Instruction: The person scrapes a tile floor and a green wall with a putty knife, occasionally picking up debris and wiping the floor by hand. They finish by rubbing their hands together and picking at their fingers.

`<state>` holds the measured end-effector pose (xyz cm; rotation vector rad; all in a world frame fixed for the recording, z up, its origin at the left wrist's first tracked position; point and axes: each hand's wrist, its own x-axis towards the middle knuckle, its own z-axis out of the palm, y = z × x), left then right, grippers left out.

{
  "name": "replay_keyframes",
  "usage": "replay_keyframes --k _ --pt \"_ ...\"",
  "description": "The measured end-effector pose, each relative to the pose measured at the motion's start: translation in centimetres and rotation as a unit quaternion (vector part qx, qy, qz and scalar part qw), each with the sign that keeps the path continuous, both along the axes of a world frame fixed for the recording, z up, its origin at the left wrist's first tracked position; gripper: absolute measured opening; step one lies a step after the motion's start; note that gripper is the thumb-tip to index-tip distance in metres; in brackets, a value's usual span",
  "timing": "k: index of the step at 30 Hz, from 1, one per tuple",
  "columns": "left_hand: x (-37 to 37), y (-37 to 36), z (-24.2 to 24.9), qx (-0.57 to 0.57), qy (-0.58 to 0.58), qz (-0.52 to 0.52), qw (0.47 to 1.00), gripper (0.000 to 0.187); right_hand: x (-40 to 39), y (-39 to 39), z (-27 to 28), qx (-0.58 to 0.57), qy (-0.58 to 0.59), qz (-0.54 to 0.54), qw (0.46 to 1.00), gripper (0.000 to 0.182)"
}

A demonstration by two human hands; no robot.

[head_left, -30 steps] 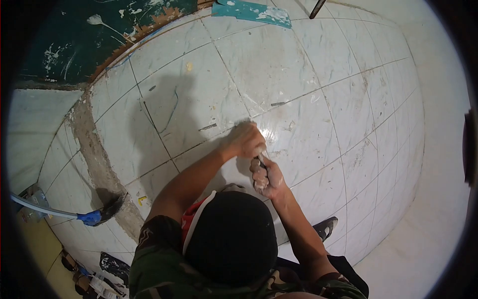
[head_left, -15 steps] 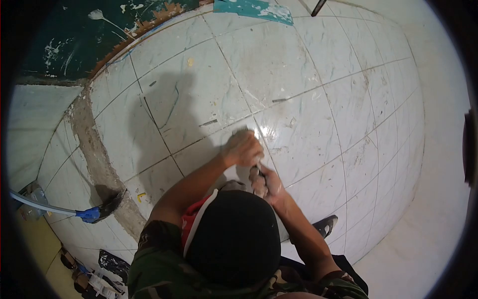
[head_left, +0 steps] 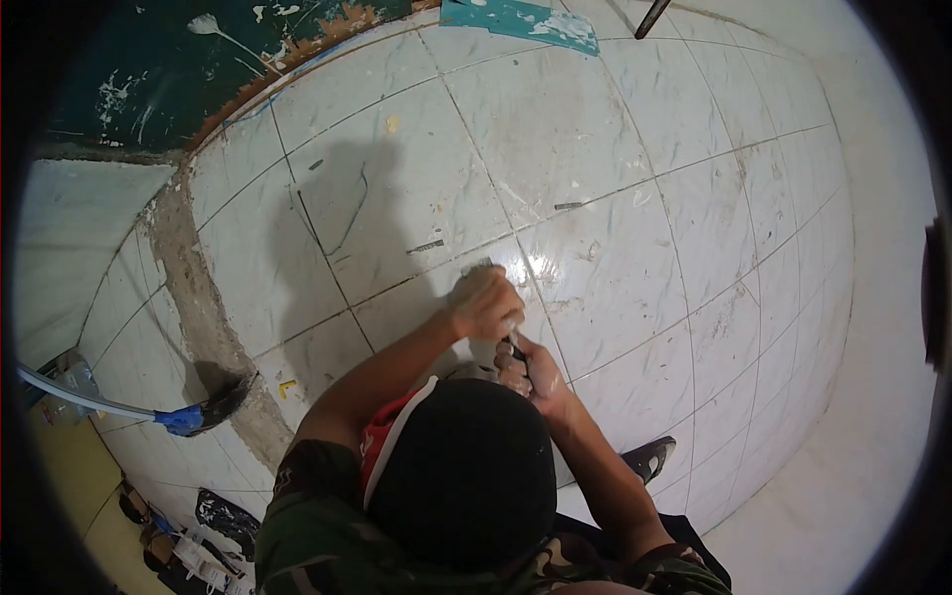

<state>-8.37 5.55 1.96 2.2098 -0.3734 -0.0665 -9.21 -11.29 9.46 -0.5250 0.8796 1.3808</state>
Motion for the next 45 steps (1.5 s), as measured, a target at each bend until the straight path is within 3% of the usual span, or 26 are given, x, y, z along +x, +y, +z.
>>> replay_keyframes --k 10,11,12,14,17,21,24,26,31,34,35,40,44,45 --pt "-0.1 0.2 -1.8 -0.018 -0.032 0.006 0.999 0.025 0.1 -0.5 0.2 -0.031 0.006 0.013 0.999 0.036" --pt "-1.9 -1.2 -3.3 -0.083 -0.126 0.072 0.986 0.017 -0.9 -0.7 0.1 -0.033 0.041 0.006 0.999 0.036" --pt "-2.4 -1.0 -2.5 -0.079 -0.126 0.078 0.986 0.017 -1.7 -0.8 0.0 -0.031 0.041 0.012 0.999 0.036" --pt "-2.7 -0.3 -0.4 0.017 0.015 -0.040 0.999 0.018 -2.6 -0.8 -0.2 -0.041 -0.070 0.072 0.994 0.037" --pt "-1.0 1.8 -2.1 -0.003 -0.025 -0.009 1.000 0.020 0.1 1.4 -0.7 0.012 -0.037 0.045 0.998 0.038" --pt "-1.2 1.4 -1.5 -0.001 -0.029 -0.007 1.000 0.022 -0.8 1.4 -0.4 -0.025 -0.017 0.038 0.999 0.040" --pt "-1.8 1.3 -1.1 -0.027 -0.034 -0.009 0.999 0.021 -2.9 0.1 -1.5 -0.002 -0.075 0.067 0.995 0.041" --pt "-1.8 1.6 -0.7 0.028 -0.024 -0.055 0.998 0.021 -3.4 -0.1 -3.0 -0.008 -0.089 0.078 0.993 0.042" --pt "1.5 5.4 -1.7 0.006 -0.046 -0.014 0.999 0.022 1.2 4.4 0.1 -0.017 -0.054 0.046 0.997 0.043" --pt "-1.2 2.4 -2.0 -0.037 -0.098 0.062 0.993 0.021 -0.1 2.6 0.4 -0.012 -0.034 0.057 0.998 0.042" --pt "-1.9 2.1 -1.4 -0.021 -0.031 0.009 0.999 0.020 -0.9 1.9 0.7 -0.009 -0.022 0.052 0.998 0.042" --pt "-0.1 3.6 -1.6 -0.034 -0.007 0.013 0.999 0.021 0.6 4.0 1.4 -0.063 -0.029 0.051 0.996 0.039" --pt "0.7 5.0 -2.8 0.008 0.008 0.003 1.000 0.022 2.7 5.7 0.8 0.020 0.010 0.036 0.999 0.035" --pt "-1.2 2.4 -5.8 -0.062 -0.127 0.127 0.982 0.022 2.0 5.5 1.9 -0.046 -0.020 0.069 0.996 0.034"
